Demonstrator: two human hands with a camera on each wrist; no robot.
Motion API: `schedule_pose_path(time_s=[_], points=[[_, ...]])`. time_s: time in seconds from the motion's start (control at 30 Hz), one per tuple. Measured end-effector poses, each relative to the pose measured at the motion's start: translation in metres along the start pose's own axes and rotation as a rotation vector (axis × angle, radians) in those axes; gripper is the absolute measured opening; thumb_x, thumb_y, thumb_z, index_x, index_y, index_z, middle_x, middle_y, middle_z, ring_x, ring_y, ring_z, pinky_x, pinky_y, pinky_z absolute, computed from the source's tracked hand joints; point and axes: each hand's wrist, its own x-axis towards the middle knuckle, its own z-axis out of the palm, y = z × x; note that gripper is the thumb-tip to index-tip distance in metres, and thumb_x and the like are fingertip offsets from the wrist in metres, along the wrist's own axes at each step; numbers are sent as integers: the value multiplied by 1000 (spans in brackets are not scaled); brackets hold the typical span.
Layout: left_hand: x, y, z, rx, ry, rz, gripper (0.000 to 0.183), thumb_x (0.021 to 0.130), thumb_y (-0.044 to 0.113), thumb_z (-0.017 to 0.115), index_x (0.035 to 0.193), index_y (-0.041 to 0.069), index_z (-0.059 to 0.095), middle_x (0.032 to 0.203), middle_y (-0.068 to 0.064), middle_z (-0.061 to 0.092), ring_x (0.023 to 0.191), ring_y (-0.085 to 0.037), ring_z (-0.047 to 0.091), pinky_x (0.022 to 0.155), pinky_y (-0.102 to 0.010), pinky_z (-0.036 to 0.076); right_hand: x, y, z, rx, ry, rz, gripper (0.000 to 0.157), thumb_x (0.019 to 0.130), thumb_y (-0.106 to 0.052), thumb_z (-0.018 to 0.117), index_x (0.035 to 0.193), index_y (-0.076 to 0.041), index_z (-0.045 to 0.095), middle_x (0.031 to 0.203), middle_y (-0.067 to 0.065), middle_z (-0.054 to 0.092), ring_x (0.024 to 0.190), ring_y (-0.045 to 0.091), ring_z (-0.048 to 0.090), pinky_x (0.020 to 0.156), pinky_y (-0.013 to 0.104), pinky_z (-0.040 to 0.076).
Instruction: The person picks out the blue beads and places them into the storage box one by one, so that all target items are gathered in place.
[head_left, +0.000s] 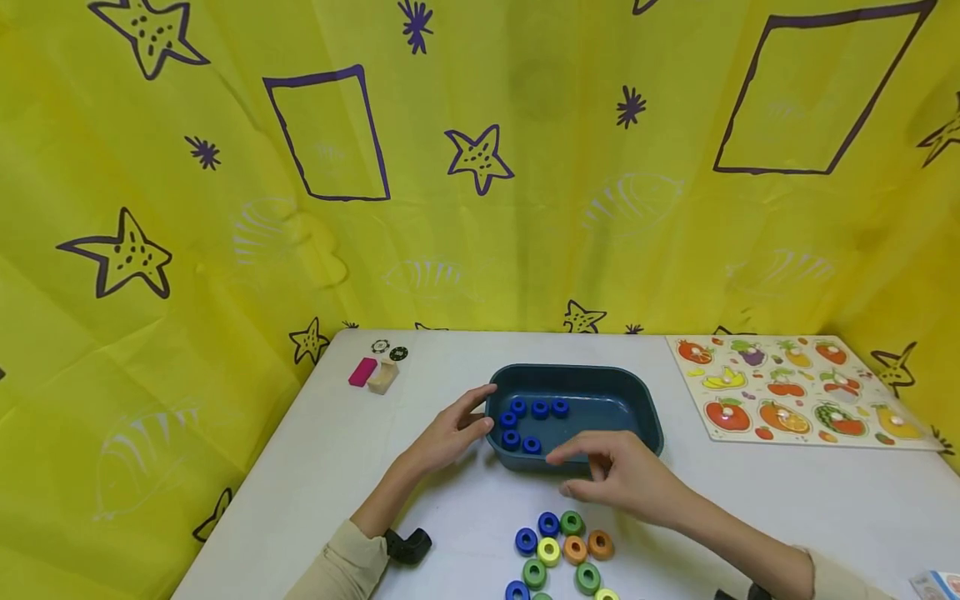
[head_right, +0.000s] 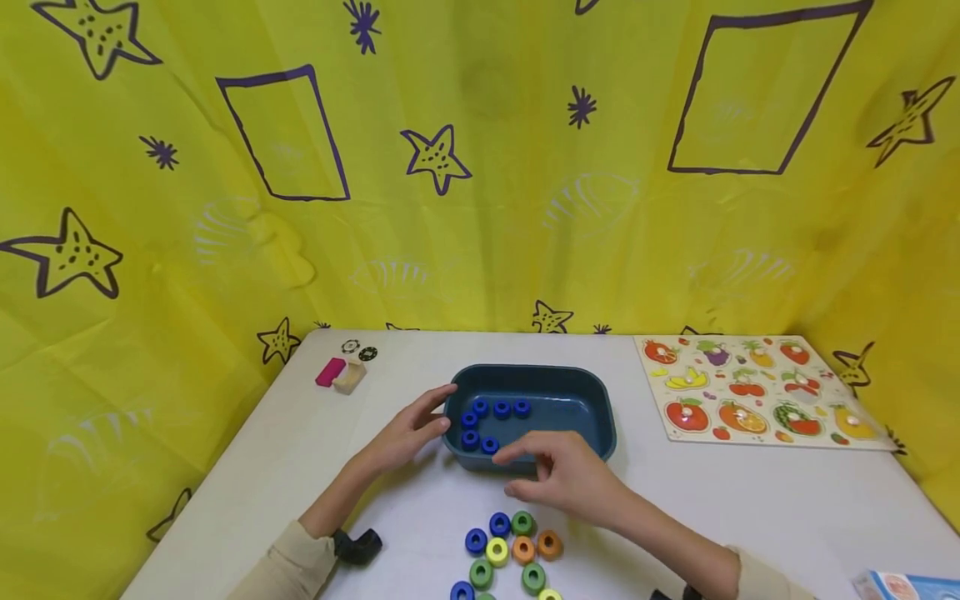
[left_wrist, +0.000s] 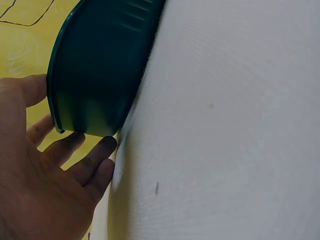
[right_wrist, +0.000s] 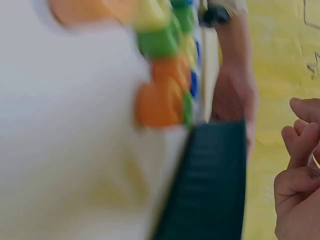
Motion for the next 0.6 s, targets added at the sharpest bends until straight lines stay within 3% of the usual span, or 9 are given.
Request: schedule_pose_path(time_s=[0.1,0.3,0.6], points=[[-2,7,-1,0,-6,3,55,97,28,51,146,23,29,149,-1,27,122,-25,46,96,-36,41,-12,-2,12,23,-62,80,27,78,-34,74,104,-30,69,91,-12,65,51,7,44,44,21,37],[-8,31,-4,-10,-33,4,55,97,20,50,147,12,28,150,-10,26,123,-32,45,96,-36,41,-21,6,31,51,-118,161,26,77,-30,75,102,-23,71,72,-7,58,49,6,43,43,21,37],[-8,36,-4,-1,-35,-4,54,97,19,50,146,11,28,149,-10,26,122,-30,46,96,-36,41,-17,14,43,13,-122,210,24,77,-28,75,100,-26,72,68,-8,54,47,6,43,41,22,35]])
